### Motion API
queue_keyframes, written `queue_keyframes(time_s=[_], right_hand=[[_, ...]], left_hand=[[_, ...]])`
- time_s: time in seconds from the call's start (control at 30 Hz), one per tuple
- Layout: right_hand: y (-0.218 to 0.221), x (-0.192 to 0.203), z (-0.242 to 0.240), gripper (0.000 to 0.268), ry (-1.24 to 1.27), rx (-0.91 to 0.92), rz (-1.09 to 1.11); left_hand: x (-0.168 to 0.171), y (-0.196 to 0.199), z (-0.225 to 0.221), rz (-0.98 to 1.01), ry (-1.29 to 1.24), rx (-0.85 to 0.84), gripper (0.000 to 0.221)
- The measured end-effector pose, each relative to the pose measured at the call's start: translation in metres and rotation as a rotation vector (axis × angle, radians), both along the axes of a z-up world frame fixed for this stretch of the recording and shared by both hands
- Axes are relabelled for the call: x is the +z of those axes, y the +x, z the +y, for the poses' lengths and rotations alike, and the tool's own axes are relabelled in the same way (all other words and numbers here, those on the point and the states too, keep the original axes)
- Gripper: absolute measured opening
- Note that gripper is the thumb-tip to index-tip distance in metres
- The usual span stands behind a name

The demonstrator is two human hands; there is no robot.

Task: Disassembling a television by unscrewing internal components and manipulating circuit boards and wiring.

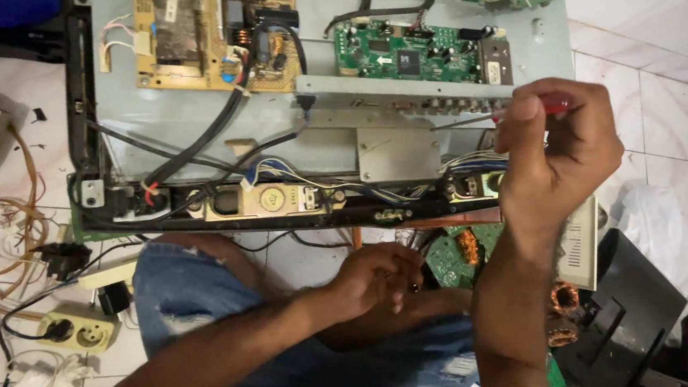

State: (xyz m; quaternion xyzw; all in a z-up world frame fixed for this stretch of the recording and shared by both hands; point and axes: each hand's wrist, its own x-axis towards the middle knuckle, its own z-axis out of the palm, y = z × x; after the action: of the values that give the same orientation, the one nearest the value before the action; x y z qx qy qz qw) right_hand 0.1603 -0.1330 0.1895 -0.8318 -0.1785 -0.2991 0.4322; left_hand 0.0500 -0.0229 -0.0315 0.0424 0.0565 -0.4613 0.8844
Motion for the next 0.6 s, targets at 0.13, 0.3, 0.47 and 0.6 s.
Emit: queue_keyframes(time_s=[0.13, 0.3, 0.47, 0.6], right_hand=[[0.005, 0.003, 0.009, 0.008, -0.044, 0.002, -0.010], [0.005, 0.005, 0.013, 0.013, -0.078, -0.018, -0.019], [0.007, 0.002, 0.016, 0.012, -0.083, -0.038, -0.041], [0.006, 0.004, 0.023, 0.016, -0.081, -0.069, -0.003]], left_hand=[[-0.002, -0.003, -0.001, 0.005, -0.069, 0.009, 0.033], [0.000, -0.004, 0.004, -0.006, -0.140, 0.061, 0.027], [0.008, -0.003, 0.011, -0.013, -0.216, 0.090, 0.026], [0.003, -0.004, 0.012, -0.021, -0.265, 0.102, 0.027]])
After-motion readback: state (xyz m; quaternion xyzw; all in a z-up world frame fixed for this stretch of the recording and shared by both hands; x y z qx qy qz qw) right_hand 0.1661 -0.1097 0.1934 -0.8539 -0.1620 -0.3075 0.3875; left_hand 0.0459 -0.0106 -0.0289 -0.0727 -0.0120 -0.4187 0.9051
